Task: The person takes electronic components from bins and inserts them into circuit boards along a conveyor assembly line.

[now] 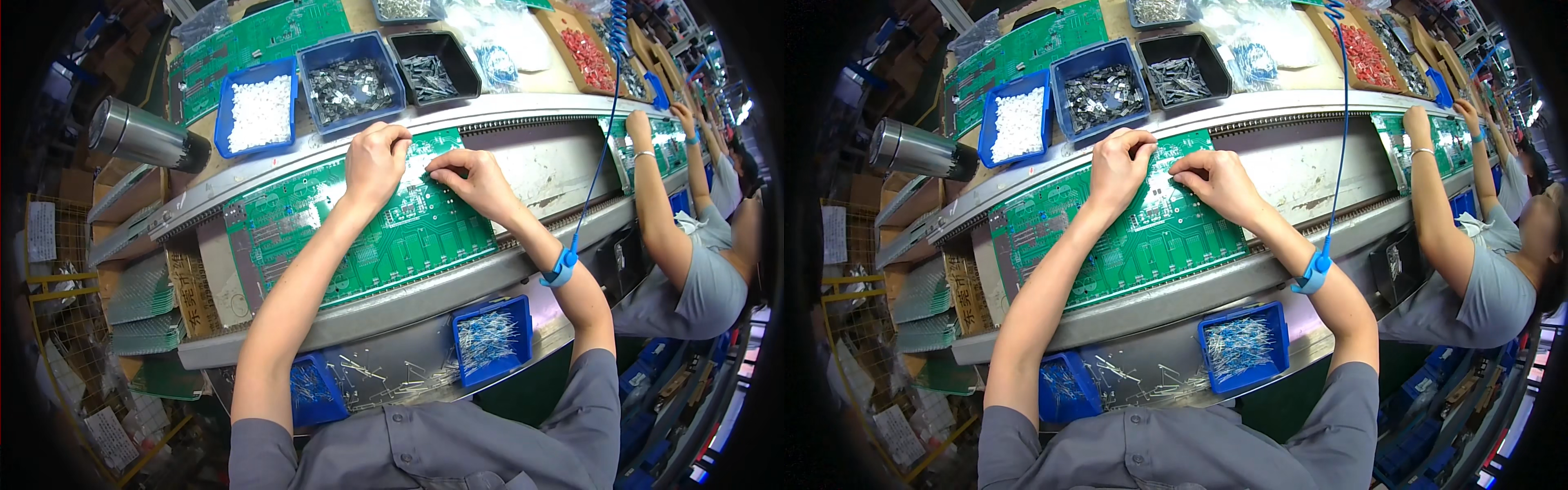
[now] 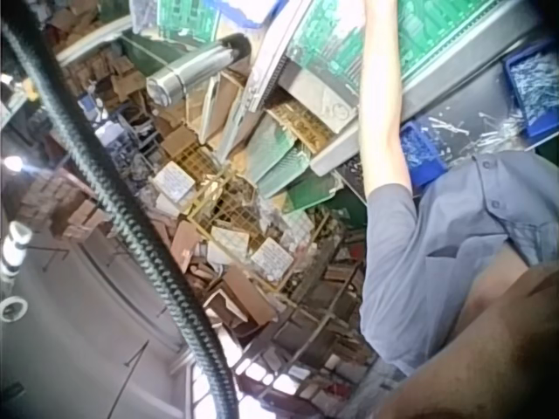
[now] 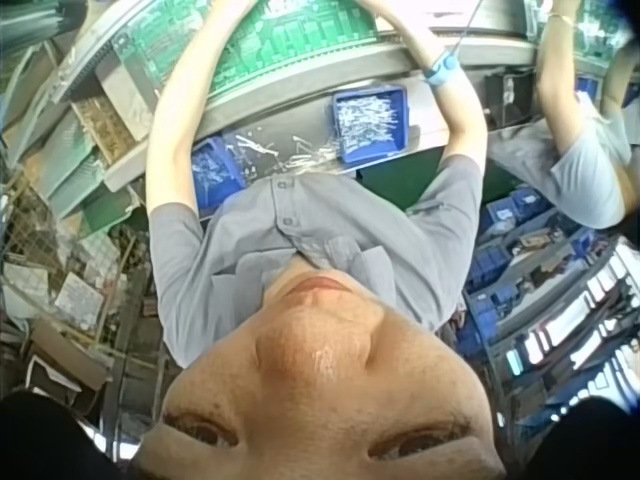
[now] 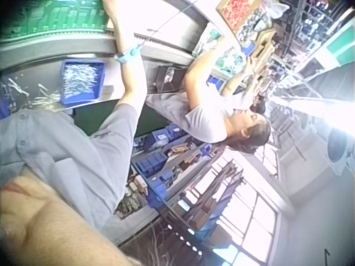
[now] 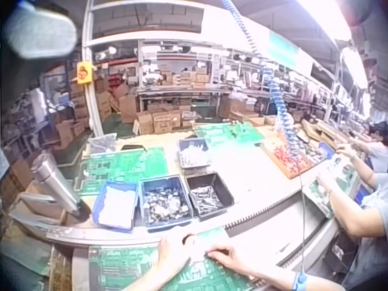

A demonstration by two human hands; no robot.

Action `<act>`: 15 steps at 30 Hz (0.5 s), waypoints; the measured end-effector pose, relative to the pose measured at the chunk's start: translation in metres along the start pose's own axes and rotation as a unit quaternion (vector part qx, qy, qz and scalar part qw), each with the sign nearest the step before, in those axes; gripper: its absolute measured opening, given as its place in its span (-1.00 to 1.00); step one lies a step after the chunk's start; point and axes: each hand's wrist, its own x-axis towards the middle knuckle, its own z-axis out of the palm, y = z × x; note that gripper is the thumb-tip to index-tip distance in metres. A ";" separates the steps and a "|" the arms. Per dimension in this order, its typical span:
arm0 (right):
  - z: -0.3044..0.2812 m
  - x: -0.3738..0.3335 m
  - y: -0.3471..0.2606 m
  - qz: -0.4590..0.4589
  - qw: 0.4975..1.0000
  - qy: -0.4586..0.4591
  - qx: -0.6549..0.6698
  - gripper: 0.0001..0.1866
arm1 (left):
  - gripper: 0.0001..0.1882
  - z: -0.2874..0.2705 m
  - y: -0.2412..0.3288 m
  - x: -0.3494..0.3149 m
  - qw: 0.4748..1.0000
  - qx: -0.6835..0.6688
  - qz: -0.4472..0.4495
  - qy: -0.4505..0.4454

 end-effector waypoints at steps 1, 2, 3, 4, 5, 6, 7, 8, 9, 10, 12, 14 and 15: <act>-0.001 0.000 -0.001 0.000 1.000 0.000 0.000 -0.87 | -0.93 0.000 -0.001 0.000 1.000 -0.003 0.011 -0.008; -0.001 0.001 -0.002 0.016 1.000 -0.012 -0.003 -0.86 | -0.93 0.000 -0.002 0.000 1.000 -0.002 0.011 -0.008; -0.001 0.001 -0.003 0.031 0.999 -0.025 -0.006 -0.85 | -0.93 -0.001 -0.003 0.000 0.999 0.024 0.029 -0.018; -0.001 0.003 -0.004 0.030 0.999 -0.026 -0.006 -0.85 | -0.94 -0.001 -0.004 0.000 0.997 0.050 0.047 -0.028; -0.002 0.003 -0.004 0.041 0.999 -0.020 0.005 -0.86 | -0.94 -0.001 -0.003 0.001 0.997 0.049 0.047 -0.028; -0.002 0.003 -0.005 0.052 0.998 -0.015 0.015 -0.87 | -0.93 -0.001 -0.002 0.003 0.996 0.065 0.052 -0.044; -0.003 0.004 -0.005 0.052 0.998 -0.015 0.014 -0.87 | -0.93 -0.001 0.000 0.004 0.993 0.081 0.056 -0.060; -0.003 0.005 -0.006 0.058 0.998 -0.013 0.020 -0.88 | -0.93 -0.001 0.000 0.004 0.993 0.082 0.057 -0.059; -0.003 0.007 -0.007 0.065 0.998 -0.011 0.026 -0.89 | -0.92 -0.002 0.000 0.003 0.993 0.085 0.048 -0.066; -0.002 0.009 -0.007 0.062 0.998 -0.012 0.025 -0.89 | -0.91 -0.003 -0.001 0.003 0.993 0.088 0.040 -0.072; 0.000 0.013 -0.006 -0.009 0.999 0.024 -0.036 -0.89 | -0.91 -0.005 -0.002 0.005 0.995 0.060 0.033 -0.068; 0.001 0.019 -0.004 -0.026 0.998 0.032 -0.054 -0.88 | -0.90 -0.012 -0.002 0.010 0.997 0.047 0.047 -0.043; 0.002 0.022 -0.003 -0.042 0.996 0.041 -0.071 -0.87 | -0.89 -0.019 -0.001 0.016 0.994 0.085 0.068 -0.030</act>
